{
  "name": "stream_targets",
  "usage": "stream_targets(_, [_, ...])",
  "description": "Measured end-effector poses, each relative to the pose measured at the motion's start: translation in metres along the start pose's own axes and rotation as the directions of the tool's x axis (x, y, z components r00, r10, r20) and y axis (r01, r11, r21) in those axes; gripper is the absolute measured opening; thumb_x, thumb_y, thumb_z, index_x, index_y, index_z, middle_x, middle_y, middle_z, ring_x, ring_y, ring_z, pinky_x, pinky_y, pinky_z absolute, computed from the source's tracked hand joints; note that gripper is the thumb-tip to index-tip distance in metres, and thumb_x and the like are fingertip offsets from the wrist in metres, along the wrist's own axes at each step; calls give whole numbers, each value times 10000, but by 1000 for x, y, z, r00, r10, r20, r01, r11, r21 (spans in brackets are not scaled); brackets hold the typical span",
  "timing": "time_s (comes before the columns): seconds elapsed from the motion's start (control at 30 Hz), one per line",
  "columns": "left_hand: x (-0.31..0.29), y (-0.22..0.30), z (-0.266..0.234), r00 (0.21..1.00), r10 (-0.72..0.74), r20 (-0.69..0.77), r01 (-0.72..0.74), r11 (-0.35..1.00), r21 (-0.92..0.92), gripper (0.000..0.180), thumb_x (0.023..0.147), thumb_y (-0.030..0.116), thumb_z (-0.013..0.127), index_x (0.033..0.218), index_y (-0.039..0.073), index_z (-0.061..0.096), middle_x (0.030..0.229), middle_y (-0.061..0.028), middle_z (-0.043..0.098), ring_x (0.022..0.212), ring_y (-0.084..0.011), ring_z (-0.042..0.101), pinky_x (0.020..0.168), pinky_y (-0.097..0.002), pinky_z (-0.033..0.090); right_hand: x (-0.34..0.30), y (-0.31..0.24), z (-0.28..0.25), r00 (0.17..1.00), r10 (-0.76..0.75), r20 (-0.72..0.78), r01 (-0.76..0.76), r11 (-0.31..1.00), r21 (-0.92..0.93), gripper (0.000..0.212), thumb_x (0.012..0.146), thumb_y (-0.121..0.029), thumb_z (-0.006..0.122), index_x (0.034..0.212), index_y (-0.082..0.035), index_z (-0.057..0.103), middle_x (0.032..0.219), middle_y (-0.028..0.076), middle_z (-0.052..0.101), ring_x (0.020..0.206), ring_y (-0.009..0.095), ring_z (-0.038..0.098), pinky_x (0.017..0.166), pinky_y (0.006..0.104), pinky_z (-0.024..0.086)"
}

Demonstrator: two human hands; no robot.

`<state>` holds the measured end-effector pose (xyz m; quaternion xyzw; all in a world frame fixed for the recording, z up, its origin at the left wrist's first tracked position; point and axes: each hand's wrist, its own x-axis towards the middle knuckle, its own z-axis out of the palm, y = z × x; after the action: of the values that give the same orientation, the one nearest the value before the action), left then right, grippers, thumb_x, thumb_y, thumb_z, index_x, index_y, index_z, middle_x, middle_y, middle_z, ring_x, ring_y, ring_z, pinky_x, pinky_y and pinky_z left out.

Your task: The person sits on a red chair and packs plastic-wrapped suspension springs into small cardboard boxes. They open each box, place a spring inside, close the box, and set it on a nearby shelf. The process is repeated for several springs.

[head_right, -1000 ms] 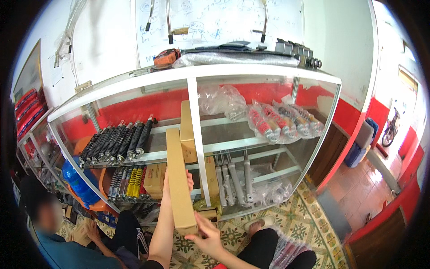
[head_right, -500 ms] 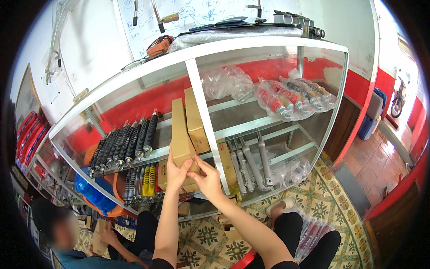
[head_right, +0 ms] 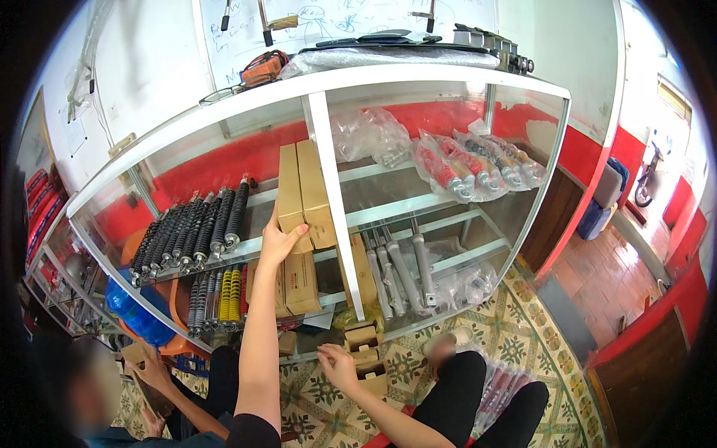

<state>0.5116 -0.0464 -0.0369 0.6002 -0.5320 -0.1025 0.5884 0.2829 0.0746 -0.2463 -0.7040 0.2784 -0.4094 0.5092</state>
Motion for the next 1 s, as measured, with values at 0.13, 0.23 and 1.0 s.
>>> stream_targets(0.13, [-4,-10,-6,989,62,132,-78,990,115,1302,557,219,926,1529,35,80,1378,-184,523,1272,-269,514,1036,-345,422,-8,4,-14,990,-87,109,98,990,-99,209,893,-100,644,1078,-10,682,1073,150,672,886,195,695,749,294,551])
stream_targets(0.23, [-7,-20,-6,990,35,137,-56,986,156,1339,522,119,926,1525,41,42,1356,-181,538,1261,-292,522,1021,-356,440,-18,1,-39,985,124,122,-110,988,-109,203,882,-76,635,1069,-18,689,1025,144,690,864,208,700,753,296,548])
stream_targets(1.0, [-29,11,33,985,14,-172,35,961,275,875,622,341,880,1309,30,436,1144,-191,655,1060,-358,629,904,-407,503,-91,62,-167,984,172,-53,-180,926,-332,260,821,-87,634,1068,-19,677,892,194,689,841,301,694,746,371,538])
